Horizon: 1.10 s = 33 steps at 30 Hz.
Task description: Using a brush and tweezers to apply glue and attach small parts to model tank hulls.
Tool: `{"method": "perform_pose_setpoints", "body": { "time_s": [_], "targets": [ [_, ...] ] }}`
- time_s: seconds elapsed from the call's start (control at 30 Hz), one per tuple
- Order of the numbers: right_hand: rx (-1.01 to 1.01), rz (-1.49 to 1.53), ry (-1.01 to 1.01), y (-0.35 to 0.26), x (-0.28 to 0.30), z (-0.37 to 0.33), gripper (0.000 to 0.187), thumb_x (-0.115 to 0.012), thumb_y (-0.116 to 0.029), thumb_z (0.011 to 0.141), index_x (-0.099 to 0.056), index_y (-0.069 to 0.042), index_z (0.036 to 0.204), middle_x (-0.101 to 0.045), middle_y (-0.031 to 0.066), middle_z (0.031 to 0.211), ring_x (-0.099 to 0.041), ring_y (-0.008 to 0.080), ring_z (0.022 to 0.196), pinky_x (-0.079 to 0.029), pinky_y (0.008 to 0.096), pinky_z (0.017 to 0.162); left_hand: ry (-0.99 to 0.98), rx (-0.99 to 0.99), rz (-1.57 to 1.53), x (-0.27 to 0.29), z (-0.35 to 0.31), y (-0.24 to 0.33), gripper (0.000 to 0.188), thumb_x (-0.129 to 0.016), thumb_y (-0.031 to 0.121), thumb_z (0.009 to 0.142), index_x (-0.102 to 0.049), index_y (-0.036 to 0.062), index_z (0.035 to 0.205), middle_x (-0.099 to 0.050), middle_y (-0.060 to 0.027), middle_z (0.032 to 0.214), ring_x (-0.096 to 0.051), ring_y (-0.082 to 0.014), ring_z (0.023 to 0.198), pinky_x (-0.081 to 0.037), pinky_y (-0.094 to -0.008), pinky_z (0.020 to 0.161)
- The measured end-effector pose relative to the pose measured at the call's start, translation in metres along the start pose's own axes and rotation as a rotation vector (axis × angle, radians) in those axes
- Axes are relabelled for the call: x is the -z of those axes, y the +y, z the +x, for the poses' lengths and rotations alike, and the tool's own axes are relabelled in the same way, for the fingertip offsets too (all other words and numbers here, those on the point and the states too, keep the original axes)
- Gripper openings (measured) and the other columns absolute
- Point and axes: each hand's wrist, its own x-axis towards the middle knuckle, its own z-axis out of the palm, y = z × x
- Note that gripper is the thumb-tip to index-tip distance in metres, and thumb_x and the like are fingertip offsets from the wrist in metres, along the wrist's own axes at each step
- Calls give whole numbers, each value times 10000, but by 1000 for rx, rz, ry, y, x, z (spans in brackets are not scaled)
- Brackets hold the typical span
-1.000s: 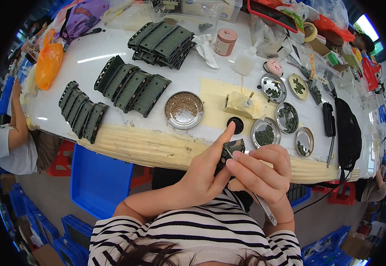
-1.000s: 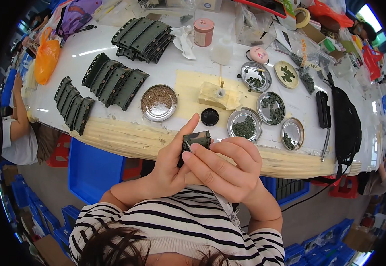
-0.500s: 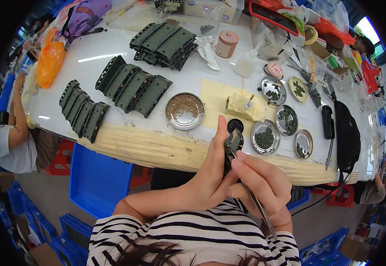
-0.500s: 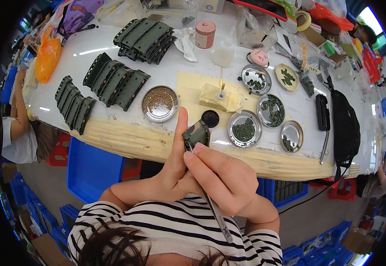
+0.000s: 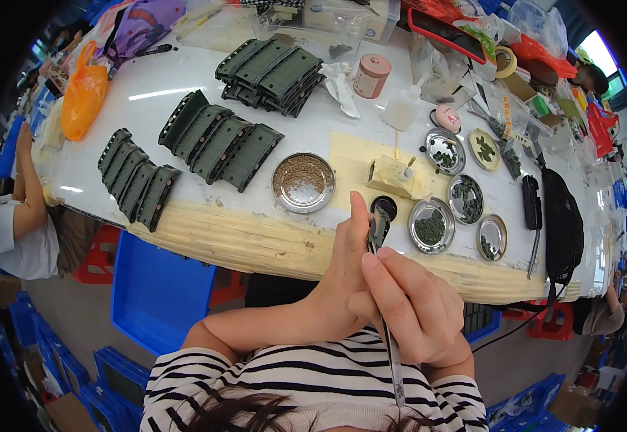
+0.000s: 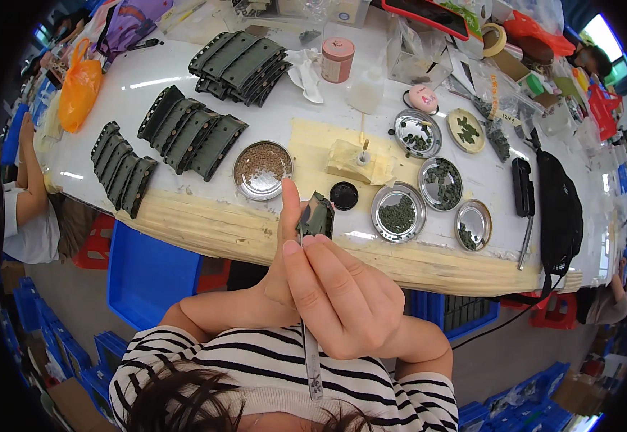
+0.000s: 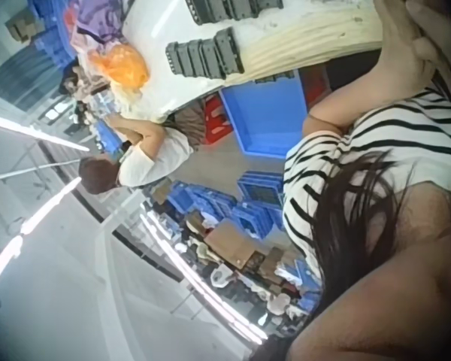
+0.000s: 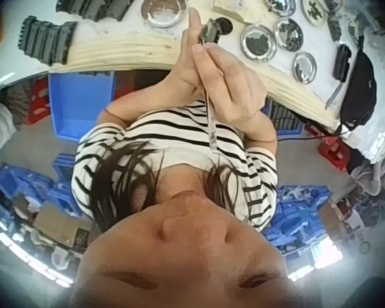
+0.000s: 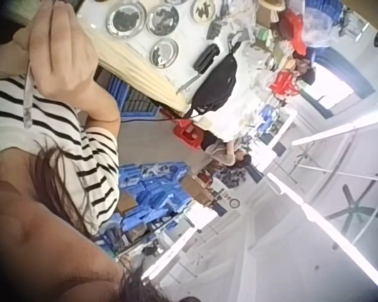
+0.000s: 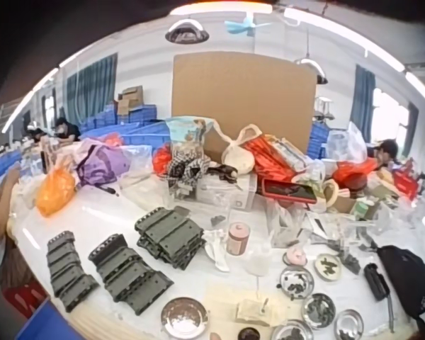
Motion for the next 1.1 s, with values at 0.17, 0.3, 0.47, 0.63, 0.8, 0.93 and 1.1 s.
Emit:
{"method": "perform_pose_setpoints", "body": {
  "time_s": [0.17, 0.3, 0.47, 0.63, 0.8, 0.93, 1.1],
  "targets": [
    [71, -54, -15, 0, 1, 4, 312, -615, -71, 710, -671, 67, 984, -650, 180, 893, -682, 247, 763, -540, 254, 591, 3, 82, 108, 0, -4, 1, 979, -582, 146, 887, 206, -12, 1446, -354, -167, 1254, -401, -285, 1106, -284, -387, 1039],
    [105, -16, -39, 4, 5, 8, 362, -591, -101, 663, -673, 68, 972, -649, 178, 892, -677, 246, 756, -533, 246, 573, -10, 92, 17, 3, -4, 3, 952, -562, 141, 920, 218, 9, 1451, -382, -105, 1184, -422, -219, 1060, -319, -353, 1024],
    [84, 11, -60, 4, 7, 6, 355, -602, -93, 668, -672, 64, 978, -649, 177, 890, -678, 244, 756, -526, 240, 562, -14, 94, 56, -1, -5, 0, 972, -573, 109, 908, 231, 18, 1449, -407, -82, 1149, -441, -206, 1012, -327, -341, 1018],
    [-6, 61, -5, 6, 3, 3, 316, -654, -96, 708, -682, 34, 995, -646, 154, 887, -678, 236, 760, -518, 249, 567, -70, 227, -239, 4, -7, 0, 955, -580, 85, 904, 187, 36, 1471, -465, -93, 1193, -488, -192, 1054, -347, -335, 1018],
    [-294, 335, 268, 14, 15, -5, 258, -691, -136, 785, -688, -14, 1012, -624, 105, 825, -611, 197, 679, -472, 268, 553, -69, 240, -529, 22, 4, 4, 670, -492, 128, 976, -76, 24, 1491, -514, -145, 1266, -540, -157, 1074, -431, -297, 948],
    [-444, 389, 365, 30, 11, -18, 159, -678, -124, 846, -681, -27, 971, -608, 84, 790, -533, 176, 627, -410, 256, 551, -102, 357, -738, 32, 1, 0, 455, -504, 119, 971, -342, -10, 1376, -571, -184, 1237, -601, -176, 1017, -476, -326, 914],
    [-604, 456, 411, 40, 2, -15, 76, -657, -86, 854, -663, -28, 903, -565, 61, 728, -501, 165, 644, -395, 256, 609, -137, 390, -843, 40, 1, -4, 328, -528, 72, 948, -467, -16, 1258, -572, -218, 1248, -621, -237, 1051, -487, -361, 917]
  ]
}}
